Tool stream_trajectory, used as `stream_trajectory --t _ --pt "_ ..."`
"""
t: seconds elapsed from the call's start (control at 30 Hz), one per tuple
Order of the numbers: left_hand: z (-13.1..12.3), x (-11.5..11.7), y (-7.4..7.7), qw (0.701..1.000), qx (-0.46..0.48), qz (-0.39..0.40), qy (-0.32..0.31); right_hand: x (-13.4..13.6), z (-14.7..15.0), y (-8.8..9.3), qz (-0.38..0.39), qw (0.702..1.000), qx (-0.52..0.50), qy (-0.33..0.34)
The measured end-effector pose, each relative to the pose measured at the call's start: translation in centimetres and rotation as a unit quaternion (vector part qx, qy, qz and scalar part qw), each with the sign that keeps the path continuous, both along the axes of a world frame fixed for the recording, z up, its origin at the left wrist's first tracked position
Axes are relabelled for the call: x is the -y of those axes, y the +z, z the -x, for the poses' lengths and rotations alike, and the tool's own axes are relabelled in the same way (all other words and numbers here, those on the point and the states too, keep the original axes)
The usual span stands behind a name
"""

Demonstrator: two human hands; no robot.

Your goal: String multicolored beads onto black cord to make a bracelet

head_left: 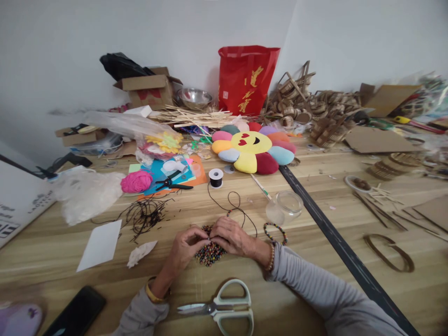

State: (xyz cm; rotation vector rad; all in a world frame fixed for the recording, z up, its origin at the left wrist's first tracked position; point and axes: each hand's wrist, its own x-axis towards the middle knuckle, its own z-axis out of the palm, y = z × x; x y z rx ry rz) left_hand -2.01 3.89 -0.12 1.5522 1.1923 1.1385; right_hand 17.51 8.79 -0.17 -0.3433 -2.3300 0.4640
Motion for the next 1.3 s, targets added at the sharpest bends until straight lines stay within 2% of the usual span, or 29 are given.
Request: stream_trajectory --t 0.23,0.57,0.77,0.87,0.97,1.17,1.3 --pt "0.0 0.2 0.2 1.0 -0.006 0.025 0.006 0.3 0.0 0.4 0.006 1.0 -0.014 0.012" --pt "-0.1 0.0 0.6 1.0 -0.002 -0.001 -0.026 0.4 0.0 0.5 0.003 1.0 -0.011 0.005" --pt "0.3 0.0 0.9 0.999 0.015 0.039 0.006 -0.1 -0.4 -0.1 0.011 0.991 -0.05 -0.125" --pt "0.5 -0.1 1.0 0.998 0.018 0.051 0.023 -0.2 -0.6 -0.4 0.025 0.986 -0.066 -0.153" --pt "0.4 -0.1 1.1 0.998 0.028 0.047 0.026 0.0 -0.5 -0.3 0.03 0.988 -0.077 -0.133" --pt "0.1 -0.1 1.1 0.999 0.018 0.027 0.011 0.3 0.0 0.2 0.0 0.997 -0.07 -0.019" --pt "0.0 -0.1 0.9 1.0 0.009 0.024 0.003 0.1 0.1 0.0 -0.011 0.998 -0.05 -0.025"
